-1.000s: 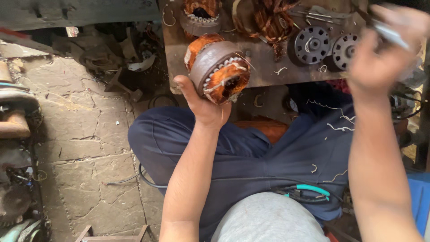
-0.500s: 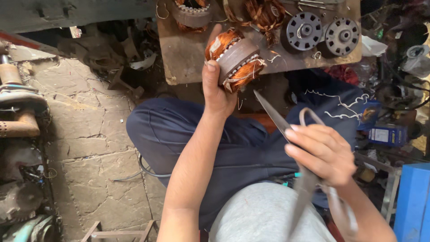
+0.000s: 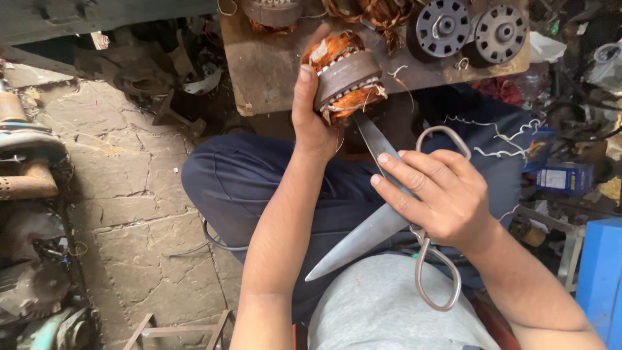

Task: The person uses large shears to cut and pull copper windings from a cylindrical motor stator. The person repeatedly snips the wire and pulls out sections by hand, rotating the stator to access different areas.

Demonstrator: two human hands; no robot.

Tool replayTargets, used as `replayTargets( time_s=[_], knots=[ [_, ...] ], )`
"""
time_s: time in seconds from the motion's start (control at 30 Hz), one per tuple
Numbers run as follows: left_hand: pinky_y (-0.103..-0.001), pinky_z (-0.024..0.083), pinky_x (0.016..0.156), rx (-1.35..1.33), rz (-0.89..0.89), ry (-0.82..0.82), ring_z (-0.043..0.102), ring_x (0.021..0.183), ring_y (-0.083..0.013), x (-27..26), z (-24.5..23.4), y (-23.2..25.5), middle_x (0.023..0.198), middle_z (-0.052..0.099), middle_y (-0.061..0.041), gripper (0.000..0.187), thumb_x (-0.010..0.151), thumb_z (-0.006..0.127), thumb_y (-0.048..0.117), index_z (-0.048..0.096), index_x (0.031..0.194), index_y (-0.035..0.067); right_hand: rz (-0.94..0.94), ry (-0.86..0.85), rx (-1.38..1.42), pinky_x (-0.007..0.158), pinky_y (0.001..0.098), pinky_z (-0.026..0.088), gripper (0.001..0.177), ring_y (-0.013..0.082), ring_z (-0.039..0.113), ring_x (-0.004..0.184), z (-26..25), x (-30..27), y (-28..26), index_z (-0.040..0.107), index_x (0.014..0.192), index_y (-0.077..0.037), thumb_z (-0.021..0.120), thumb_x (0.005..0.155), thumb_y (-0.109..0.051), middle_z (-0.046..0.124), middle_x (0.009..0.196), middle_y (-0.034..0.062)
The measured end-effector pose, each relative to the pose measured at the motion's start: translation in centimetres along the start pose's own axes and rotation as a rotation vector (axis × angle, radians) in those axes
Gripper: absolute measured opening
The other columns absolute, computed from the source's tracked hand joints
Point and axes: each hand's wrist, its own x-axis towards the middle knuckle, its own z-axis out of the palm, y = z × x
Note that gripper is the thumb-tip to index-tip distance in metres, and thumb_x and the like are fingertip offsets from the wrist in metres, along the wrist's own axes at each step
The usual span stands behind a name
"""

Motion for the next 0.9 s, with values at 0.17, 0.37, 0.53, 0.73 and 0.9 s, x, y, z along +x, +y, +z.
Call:
replayTargets(
  time_s=[0.17,0.37,0.53,0.73,0.9],
  knots=[
    [-0.046,0.055,0.108,-0.002,0.013,0.043,0.063,0.126,-0.0285,-0.1,-0.6,-0.4,0.139,0.059,-0.017,0.074,0.107,0.054,0.054,0.038,0.16,0.005,-0.014,-0.017,0.007,0.084,0.0399,0.054,0.026,0.0281,0.072,0.103,0.0,0.4,0.3,0.079,0.105,-0.009,0.065,0.083,-0.014,0.075,0.117,0.0122],
    [-0.045,0.055,0.106,-0.058,0.007,0.103,0.064,0.122,-0.0287,-0.1,-0.8,-0.4,0.134,0.061,-0.018,0.07,0.109,0.053,0.053,0.041,0.156,0.002,-0.033,-0.032,0.066,0.083,0.0408,0.056,0.025,0.0293,0.072,0.101,-0.5,1.3,0.7,0.079,0.102,-0.007,0.066,0.082,-0.015,0.076,0.115,0.0129],
    [-0.047,0.057,0.105,-0.076,-0.02,0.112,0.067,0.12,-0.0311,-0.3,-0.6,-0.2,0.133,0.064,-0.019,0.07,0.108,0.053,0.054,0.044,0.153,0.001,-0.043,-0.042,0.105,0.084,0.0408,0.057,0.021,0.0285,0.072,0.1,-0.8,1.7,1.3,0.078,0.1,-0.007,0.068,0.083,-0.014,0.076,0.115,0.0121],
    [-0.044,0.055,0.107,-0.037,0.003,0.133,0.065,0.123,-0.0271,0.0,-0.7,-0.3,0.132,0.064,-0.016,0.068,0.108,0.054,0.052,0.047,0.155,0.004,-0.054,-0.05,0.061,0.084,0.0411,0.057,0.02,0.0287,0.071,0.101,-0.5,1.7,1.0,0.078,0.1,-0.007,0.067,0.084,-0.013,0.075,0.114,0.0126],
    [-0.043,0.055,0.109,-0.027,0.01,0.15,0.065,0.124,-0.0266,0.2,-0.7,-0.2,0.136,0.063,-0.016,0.068,0.109,0.053,0.053,0.048,0.154,0.003,-0.046,-0.037,0.055,0.083,0.0419,0.056,0.022,0.0298,0.07,0.101,0.1,1.7,0.7,0.077,0.101,-0.007,0.067,0.083,-0.014,0.075,0.115,0.0133]
  ],
)
